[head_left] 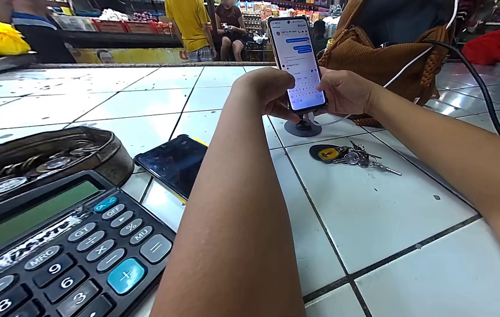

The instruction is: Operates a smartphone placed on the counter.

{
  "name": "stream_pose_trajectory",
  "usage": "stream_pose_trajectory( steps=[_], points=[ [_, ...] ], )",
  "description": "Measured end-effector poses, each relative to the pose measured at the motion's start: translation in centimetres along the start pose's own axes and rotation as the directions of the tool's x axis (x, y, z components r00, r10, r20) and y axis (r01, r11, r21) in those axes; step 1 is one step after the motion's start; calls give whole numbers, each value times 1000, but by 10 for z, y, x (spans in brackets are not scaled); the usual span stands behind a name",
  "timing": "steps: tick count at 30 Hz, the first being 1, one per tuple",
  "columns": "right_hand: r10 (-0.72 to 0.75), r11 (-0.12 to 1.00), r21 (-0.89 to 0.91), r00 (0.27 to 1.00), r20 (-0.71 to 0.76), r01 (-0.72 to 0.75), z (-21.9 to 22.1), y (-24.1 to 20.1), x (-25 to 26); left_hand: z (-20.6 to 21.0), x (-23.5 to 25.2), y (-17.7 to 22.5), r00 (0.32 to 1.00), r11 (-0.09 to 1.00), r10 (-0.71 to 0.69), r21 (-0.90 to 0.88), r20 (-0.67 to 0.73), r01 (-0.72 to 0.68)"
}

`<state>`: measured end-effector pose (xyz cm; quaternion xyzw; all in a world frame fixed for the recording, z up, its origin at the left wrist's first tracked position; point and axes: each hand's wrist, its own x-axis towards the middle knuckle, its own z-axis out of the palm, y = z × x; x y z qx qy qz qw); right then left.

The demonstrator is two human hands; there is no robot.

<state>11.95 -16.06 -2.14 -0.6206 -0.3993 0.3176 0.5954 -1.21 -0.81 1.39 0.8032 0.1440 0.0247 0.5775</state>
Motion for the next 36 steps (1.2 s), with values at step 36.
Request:
stream_pose_trajectory(
  steps=[36],
  points=[
    [19, 999, -30, 999, -31, -20, 0, 0, 1, -4, 3, -5, 996, 999, 49, -10, 72, -48]
  ],
)
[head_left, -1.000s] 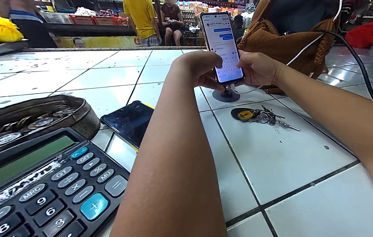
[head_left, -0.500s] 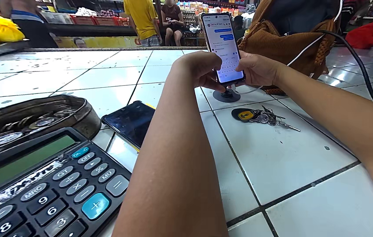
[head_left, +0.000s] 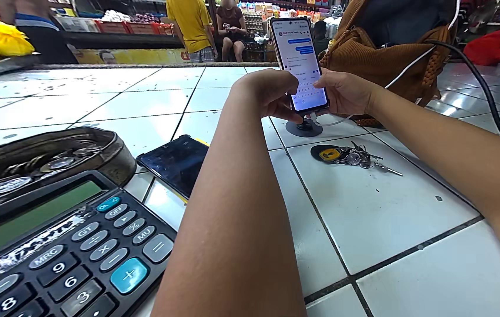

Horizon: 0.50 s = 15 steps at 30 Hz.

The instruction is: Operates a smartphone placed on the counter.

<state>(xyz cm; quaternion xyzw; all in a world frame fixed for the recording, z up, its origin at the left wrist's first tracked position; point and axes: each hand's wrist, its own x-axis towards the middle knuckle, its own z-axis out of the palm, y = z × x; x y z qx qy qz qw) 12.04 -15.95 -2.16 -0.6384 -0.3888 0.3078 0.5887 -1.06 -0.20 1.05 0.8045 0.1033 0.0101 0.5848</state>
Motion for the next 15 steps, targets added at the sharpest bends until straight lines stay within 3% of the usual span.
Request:
stream_pose_trajectory(
  steps=[15],
  points=[
    [4, 1000, 12, 1000, -7, -4, 0, 1, 1, 2, 2, -2, 998, 999, 16, 29, -53, -14]
  ],
)
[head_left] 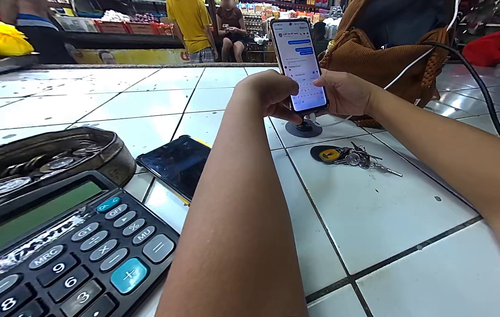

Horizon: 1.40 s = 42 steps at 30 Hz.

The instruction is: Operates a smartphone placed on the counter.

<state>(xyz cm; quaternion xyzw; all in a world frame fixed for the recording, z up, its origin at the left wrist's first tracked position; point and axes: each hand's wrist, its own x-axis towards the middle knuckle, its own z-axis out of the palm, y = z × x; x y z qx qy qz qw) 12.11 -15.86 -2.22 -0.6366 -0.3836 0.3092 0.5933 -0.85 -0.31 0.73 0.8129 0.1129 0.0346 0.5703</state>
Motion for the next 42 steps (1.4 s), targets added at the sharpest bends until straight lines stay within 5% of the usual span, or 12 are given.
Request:
stream_pose_trajectory(
  steps=[42],
  points=[
    [-9, 1000, -20, 999, 53, 10, -4, -1, -1, -2, -3, 1, 998, 1000, -12, 1, 58, 12]
  ],
)
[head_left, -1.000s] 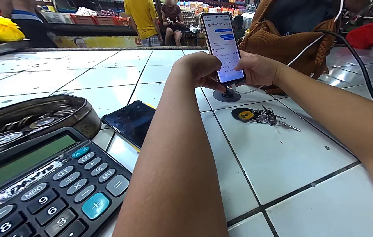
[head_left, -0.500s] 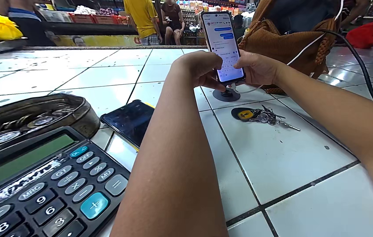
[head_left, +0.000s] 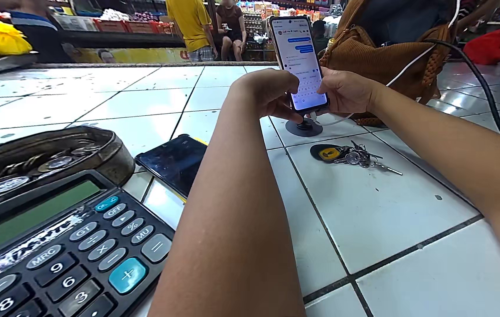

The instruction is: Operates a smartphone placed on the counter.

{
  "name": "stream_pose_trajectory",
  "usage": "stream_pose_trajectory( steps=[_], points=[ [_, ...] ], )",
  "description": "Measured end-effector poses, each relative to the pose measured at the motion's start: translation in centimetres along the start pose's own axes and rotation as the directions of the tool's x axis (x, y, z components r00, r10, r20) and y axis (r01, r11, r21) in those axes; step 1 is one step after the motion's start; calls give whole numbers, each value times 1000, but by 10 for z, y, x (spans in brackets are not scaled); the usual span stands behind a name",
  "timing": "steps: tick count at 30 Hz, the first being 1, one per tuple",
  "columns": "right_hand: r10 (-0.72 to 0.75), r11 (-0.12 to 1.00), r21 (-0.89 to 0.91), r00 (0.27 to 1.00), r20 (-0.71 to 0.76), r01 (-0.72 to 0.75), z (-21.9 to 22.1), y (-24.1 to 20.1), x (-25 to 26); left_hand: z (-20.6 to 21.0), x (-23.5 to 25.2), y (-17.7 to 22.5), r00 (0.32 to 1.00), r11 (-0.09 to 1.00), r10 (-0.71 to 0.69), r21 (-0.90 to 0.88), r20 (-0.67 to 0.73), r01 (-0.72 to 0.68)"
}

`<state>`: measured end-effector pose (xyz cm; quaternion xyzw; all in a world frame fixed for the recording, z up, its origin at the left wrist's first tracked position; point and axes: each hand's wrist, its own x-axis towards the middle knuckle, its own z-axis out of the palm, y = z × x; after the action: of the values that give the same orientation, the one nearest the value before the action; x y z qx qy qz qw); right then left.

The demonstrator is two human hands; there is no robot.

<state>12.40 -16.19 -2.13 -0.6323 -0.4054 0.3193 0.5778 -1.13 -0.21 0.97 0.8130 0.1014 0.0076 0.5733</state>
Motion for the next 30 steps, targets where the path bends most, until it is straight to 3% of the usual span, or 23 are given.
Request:
stream_pose_trajectory(
  steps=[7, 15, 30],
  points=[
    [-34, 999, -16, 997, 74, 35, -3, 1, -1, 0, 0, -1, 1000, 1000, 13, -10, 0, -13],
    [-30, 996, -82, 999, 11, 31, 4, 0, -3, 0, -1, -1, 1000, 1000, 13, -22, -4, -13],
    [-16, 1000, -18, 999, 29, 16, -1, 1, 0, 0, 0, -1, 1000, 999, 5, -53, -6, -5]
  ],
)
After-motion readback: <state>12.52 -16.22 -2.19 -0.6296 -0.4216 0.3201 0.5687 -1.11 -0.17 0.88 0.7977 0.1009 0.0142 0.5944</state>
